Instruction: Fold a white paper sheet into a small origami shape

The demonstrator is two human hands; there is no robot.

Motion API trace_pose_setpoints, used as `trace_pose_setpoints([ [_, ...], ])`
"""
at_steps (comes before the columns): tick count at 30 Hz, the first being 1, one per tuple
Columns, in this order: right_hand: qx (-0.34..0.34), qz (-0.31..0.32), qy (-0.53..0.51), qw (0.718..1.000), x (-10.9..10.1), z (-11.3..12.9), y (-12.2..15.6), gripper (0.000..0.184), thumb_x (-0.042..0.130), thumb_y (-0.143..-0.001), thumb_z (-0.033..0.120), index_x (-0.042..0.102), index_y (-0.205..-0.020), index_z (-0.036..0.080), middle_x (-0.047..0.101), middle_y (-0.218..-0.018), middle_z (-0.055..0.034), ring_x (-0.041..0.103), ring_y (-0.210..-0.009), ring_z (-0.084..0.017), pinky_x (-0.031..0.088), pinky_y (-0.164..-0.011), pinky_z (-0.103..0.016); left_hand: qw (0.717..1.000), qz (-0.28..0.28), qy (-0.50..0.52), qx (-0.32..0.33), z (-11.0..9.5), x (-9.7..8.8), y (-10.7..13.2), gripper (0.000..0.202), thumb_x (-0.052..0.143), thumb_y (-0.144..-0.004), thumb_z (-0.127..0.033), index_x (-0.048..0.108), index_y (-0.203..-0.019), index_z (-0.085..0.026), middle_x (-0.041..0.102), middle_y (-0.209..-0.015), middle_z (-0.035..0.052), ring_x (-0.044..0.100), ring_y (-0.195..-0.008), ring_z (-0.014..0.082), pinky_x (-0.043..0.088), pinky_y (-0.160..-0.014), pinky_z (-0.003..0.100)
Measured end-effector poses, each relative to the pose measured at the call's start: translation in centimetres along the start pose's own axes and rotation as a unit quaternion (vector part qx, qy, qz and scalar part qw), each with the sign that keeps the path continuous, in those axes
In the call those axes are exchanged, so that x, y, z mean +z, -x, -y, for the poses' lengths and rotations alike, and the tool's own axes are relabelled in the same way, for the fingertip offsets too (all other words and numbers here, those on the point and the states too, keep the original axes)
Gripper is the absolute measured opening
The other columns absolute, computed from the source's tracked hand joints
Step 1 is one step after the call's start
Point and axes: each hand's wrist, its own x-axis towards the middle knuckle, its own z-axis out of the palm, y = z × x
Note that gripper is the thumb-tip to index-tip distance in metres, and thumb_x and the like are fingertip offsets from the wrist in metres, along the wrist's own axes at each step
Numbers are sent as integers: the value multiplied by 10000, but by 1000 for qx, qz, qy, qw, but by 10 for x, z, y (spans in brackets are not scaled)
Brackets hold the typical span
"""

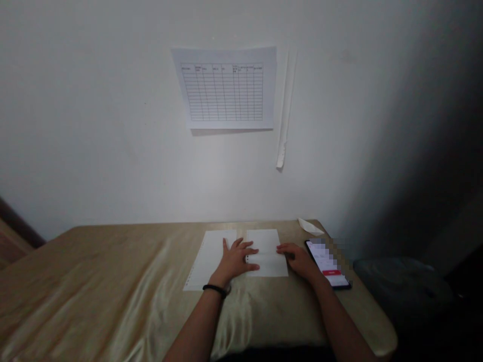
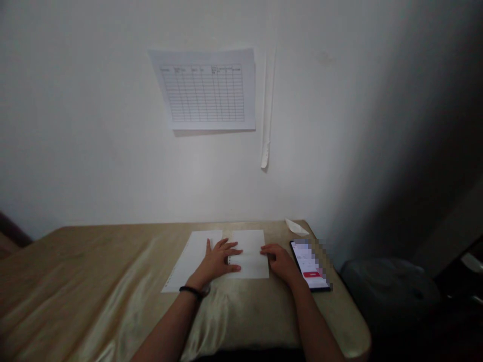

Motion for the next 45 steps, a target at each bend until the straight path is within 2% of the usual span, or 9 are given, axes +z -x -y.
trace_pose_setpoints([
  [6, 30, -12, -7, 999, -3, 1, -2, 312, 540, -825, 177, 767, -1032, 232, 735, -1162, -52, 662, -1120, -209, 468, -1056, -391, 1000, -10, 28, -7, -3, -1, 2, 520, 612, -826, -693, 638, -1269, -421, 558, -1471, 6, 304, -1472, 345, -114, -1109, 769],
  [12, 98, -80, 4, 992, -1, -1, -2, 364, 551, -878, 343, 707, -1164, 181, 750, -1086, -101, 686, -1048, -269, 507, -969, -423, 998, -5, 67, -15, -9, -8, 2, 454, 338, -1013, -551, 555, -1374, -381, 571, -1459, 17, 335, -1472, 246, -106, -1175, 678],
  [16, 102, -114, 4, 988, 5, -1, -4, 566, 569, -851, 334, 529, -1388, 161, 735, -917, -51, 686, -864, -231, 528, -857, -378, 995, -38, 81, -48, -10, -3, 0, 519, 402, -991, -538, 489, -1435, -286, 537, -1483, 87, 453, -1394, 260, -57, -1202, 642],
  [19, 88, -127, 33, 987, 9, 2, -4, 658, 555, -846, 310, 414, -1471, 159, 693, -856, -18, 646, -788, -209, 520, -811, -355, 988, -68, 107, -89, -11, 3, -3, 670, 527, -940, -473, 305, -1538, -264, 628, -1360, 98, 548, -1291, 245, 12, -1209, 625],
  [23, 55, -119, 122, 984, 11, 9, -3, 548, 518, -880, 277, 505, -1419, 177, 689, -936, -57, 628, -896, -224, 493, -881, -359, 986, -77, 93, -111, -14, 7, -7, 838, 572, -905, -378, 105, -1592, -271, 671, -1229, 64, 554, -1240, 241, 125, -1187, 635],
  [26, 39, -97, 191, 976, 12, 13, -2, 352, 488, -922, 267, 698, -1193, 190, 691, -1018, -97, 608, -1017, -239, 461, -941, -350, 993, -74, 40, -87, -15, 7, -9, 636, 558, -916, -383, 358, -1518, -341, 653, -1236, 61, 502, -1268, 271, 135, -1170, 658],
  [30, 42, -87, 235, 967, 12, 18, -1, 316, 470, -971, 297, 757, -1064, 203, 680, -1009, -103, 602, -998, -226, 451, -915, -320, 994, -82, -10, -71, -14, 8, -8, 318, 528, -947, -422, 686, -1215, -355, 623, -1230, 63, 490, -1244, 284, 114, -1160, 678],
  [39, 40, -84, 251, 964, 14, 21, 0, 294, 498, -971, 327, 762, -1027, 210, 659, -997, -88, 588, -981, -220, 436, -905, -324, 995, -86, -24, -48, -13, 15, -10, 330, 446, -993, -413, 633, -1258, -349, 452, -1538, 58, 366, -1419, 298, 48, -1132, 759],
  [45, 23, -92, 224, 970, 14, 19, 0, 289, 514, -959, 332, 770, -937, 200, 663, -979, -86, 598, -964, -212, 447, -904, -314, 996, -62, -51, -40, -12, 13, -7, 400, 483, -959, -391, 584, -1346, -389, 490, -1520, 49, 354, -1440, 317, -13, -1124, 776],
])
